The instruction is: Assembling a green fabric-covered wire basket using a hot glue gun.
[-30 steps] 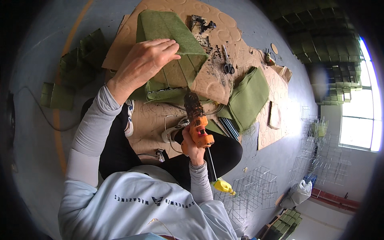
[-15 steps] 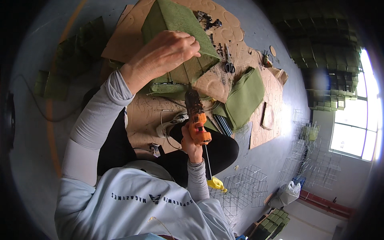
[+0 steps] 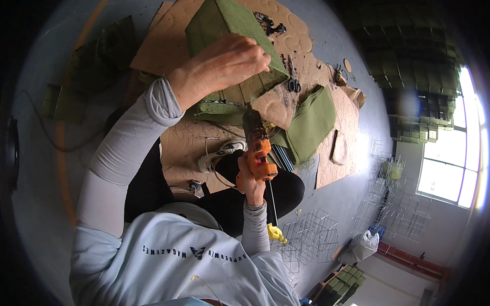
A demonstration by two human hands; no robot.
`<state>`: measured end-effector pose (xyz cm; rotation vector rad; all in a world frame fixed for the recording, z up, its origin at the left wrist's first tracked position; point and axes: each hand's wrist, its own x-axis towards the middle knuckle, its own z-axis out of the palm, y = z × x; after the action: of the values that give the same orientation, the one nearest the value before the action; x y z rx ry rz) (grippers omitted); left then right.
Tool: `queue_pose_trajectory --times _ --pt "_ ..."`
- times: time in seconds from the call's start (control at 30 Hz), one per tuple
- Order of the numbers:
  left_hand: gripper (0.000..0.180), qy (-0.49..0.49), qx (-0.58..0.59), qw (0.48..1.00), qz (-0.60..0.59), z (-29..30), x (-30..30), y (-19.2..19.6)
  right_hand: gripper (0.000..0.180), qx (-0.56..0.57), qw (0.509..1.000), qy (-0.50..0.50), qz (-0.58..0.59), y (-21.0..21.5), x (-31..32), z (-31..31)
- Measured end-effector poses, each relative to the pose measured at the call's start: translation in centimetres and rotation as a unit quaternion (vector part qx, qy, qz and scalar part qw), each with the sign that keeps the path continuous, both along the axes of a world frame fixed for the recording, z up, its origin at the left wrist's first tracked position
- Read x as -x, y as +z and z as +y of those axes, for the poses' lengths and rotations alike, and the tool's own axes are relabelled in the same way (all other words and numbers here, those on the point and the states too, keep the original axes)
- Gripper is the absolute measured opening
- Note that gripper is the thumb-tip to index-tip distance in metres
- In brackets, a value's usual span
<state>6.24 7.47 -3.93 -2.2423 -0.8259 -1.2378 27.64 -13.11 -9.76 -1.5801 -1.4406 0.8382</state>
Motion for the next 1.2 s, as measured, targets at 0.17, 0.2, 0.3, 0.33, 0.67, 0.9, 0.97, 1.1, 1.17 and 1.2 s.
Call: queue_pose_trajectory --times 0.17,0.2,0.3,0.33,0.67,0.9,0.97,1.1,1.17,1.2 --pt "0.028 0.003 0.018 1.000 0.002 -0.2 -0.6 0.8 0.015 -0.017 0.999 0.007 -0.043 -0.3 -0.6 0.2" --pt "0.029 0.006 0.037 0.999 0.013 -0.4 -0.8 1.0 0.015 -0.027 0.999 0.001 -0.036 -0.3 -0.6 0.3" --pt "0.031 0.009 0.057 0.998 0.013 -0.3 -1.6 0.9 0.017 -0.043 0.999 -0.014 -0.029 -0.3 -0.7 0.5" --pt "0.033 0.011 0.058 0.998 0.006 -0.2 -1.7 0.9 0.017 -0.042 0.999 -0.013 -0.031 -0.1 -0.7 0.4" --pt "0.028 0.028 0.111 0.993 0.030 -0.3 -3.0 1.2 0.026 -0.077 0.989 0.004 -0.127 -1.3 -2.0 0.7" --pt "0.018 0.037 0.115 0.992 0.031 -0.9 -2.6 2.1 0.031 -0.147 0.954 0.029 -0.261 -1.9 -2.4 1.3" --pt "0.015 0.045 0.114 0.992 0.042 -0.9 -2.6 2.3 0.029 -0.150 0.959 0.027 -0.238 -2.1 -2.3 1.3" --pt "0.019 0.037 0.115 0.992 0.031 -0.4 -2.7 1.9 0.027 -0.202 0.925 0.053 -0.317 -3.0 -3.2 1.0" --pt "0.027 0.030 0.119 0.992 0.027 -0.1 -2.8 1.6 0.027 -0.193 0.934 0.051 -0.298 -3.1 -3.0 1.1" --pt "0.027 0.032 0.106 0.993 0.026 0.0 -2.8 1.4 0.026 -0.184 0.941 0.049 -0.279 -3.0 -2.9 1.2"
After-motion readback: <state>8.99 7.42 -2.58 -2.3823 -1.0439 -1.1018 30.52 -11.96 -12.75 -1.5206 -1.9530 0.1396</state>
